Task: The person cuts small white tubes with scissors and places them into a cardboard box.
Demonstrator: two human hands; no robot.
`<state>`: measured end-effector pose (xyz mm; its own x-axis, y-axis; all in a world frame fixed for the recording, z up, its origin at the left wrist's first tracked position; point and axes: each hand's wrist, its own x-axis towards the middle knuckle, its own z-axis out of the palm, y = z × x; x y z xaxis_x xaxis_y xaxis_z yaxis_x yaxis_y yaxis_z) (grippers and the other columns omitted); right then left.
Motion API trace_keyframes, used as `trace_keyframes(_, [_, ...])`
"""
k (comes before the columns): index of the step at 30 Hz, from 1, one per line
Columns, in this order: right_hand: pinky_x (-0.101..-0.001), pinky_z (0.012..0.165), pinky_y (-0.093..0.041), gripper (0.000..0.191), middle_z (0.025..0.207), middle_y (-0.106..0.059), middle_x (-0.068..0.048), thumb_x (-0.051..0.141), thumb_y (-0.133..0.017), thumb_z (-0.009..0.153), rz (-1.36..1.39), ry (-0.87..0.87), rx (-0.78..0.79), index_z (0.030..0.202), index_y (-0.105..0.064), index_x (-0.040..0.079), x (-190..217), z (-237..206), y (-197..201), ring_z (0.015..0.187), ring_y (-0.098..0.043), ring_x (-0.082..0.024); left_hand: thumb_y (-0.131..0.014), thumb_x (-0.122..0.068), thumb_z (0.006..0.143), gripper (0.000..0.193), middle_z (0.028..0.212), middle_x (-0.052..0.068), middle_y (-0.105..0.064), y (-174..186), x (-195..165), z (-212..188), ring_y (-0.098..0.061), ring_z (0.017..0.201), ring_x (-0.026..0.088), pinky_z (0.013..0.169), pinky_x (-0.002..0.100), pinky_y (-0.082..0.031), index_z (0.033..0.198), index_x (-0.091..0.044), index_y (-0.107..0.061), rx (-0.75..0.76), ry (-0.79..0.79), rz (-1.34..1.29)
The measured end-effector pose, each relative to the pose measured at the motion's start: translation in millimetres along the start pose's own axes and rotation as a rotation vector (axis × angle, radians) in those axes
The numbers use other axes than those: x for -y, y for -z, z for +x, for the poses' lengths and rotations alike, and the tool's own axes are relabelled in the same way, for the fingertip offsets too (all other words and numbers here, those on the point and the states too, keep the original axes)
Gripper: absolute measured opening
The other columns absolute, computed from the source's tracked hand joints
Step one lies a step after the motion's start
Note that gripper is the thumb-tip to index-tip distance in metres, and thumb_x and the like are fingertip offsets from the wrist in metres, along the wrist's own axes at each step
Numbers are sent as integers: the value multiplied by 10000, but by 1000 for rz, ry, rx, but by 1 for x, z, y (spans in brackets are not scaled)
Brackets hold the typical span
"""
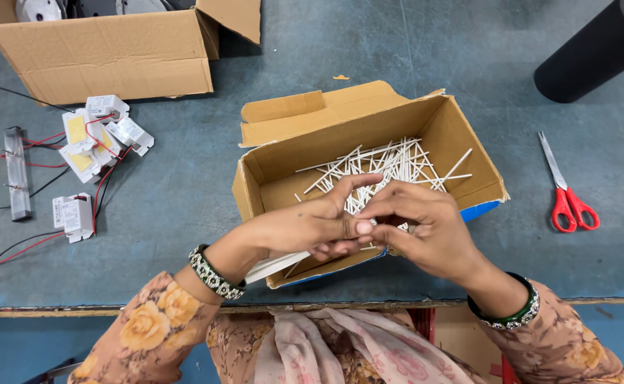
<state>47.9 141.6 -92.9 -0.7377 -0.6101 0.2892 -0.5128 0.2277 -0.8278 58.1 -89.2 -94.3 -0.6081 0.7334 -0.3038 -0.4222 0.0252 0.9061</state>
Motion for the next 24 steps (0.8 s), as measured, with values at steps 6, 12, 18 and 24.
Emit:
trace_keyframes(6, [-241,748,-585,189,944,-762,-59,-45,-754,833,114,-16,-38,1002,-787,33,-16,0,-1,842,-730,-132,-572,-284,1018,687,797,-54,-508,1,6,8,-413,632,19,488,173,-307,1590,-213,-199,31,-64,-186])
trace_keyframes(12, [-227,655,-567,176,919,-738,-97,-57,-776,830,280,-149,-48,994,-786,7,-31,3,5,764,-699,-124,-472,-397,1021,510,676,-39,-488,6,13,2,-379,524,38,428,198,-327,1471,-180,-370,-79,31,-76])
trace_keyframes(18, [-245,710,-603,136,967,-727,-123,-49,-751,871,294,-189,-115,1006,-763,-36,-47,5,22,812,-719,-145,-464,-420,1042,429,668,-65,-440,21,26,-19,-368,537,35,451,208,-320,1130,-77,-708,-109,63,112])
trace_keyframes(24, [-279,737,-641,137,985,-726,-137,-46,-740,880,339,-195,-146,1017,-742,-52,-51,6,36,826,-745,-173,-457,-434,1051,424,707,-89,-402,23,28,-38,-342,589,30,498,188,-305,1116,-94,-702,-128,100,156])
